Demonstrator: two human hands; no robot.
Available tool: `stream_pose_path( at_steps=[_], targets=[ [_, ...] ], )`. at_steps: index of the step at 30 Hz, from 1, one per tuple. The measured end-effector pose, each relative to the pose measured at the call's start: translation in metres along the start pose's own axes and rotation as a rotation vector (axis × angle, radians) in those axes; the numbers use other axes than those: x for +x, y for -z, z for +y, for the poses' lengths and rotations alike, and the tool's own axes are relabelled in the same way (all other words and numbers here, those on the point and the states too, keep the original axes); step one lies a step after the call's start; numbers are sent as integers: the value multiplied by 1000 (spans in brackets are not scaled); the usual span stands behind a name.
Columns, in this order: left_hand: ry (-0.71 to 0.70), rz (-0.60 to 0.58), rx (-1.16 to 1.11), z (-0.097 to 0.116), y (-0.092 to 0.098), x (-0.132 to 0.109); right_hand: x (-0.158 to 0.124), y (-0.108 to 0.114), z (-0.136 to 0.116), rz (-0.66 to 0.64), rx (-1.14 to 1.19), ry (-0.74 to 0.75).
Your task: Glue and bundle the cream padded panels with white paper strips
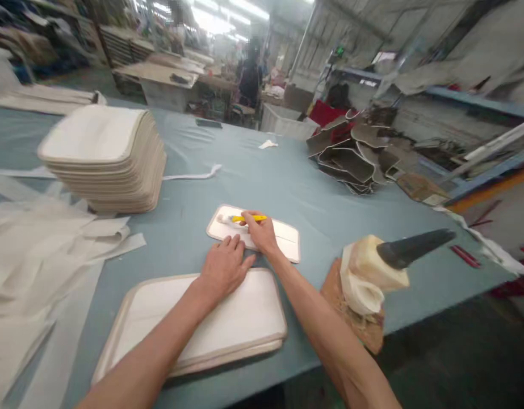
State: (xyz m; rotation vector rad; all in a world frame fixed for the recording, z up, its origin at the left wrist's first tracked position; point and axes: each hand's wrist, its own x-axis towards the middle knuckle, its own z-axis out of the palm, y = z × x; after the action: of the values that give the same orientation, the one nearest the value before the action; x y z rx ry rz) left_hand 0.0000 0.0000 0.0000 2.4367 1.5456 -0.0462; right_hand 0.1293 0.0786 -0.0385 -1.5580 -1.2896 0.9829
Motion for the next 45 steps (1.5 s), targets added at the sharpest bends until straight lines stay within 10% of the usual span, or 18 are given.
stream_pose_path(
  at_steps=[23,37,45],
  targets=[
    [-37,-18,129,14,2,12,-48,209,34,204,-333,-55],
    [-7,35,41,8,2,3,-68,182,13,281,-502,-56],
    [15,69,-34,4,-1,-1,-23,70,-42,137,-230,49]
  ],
)
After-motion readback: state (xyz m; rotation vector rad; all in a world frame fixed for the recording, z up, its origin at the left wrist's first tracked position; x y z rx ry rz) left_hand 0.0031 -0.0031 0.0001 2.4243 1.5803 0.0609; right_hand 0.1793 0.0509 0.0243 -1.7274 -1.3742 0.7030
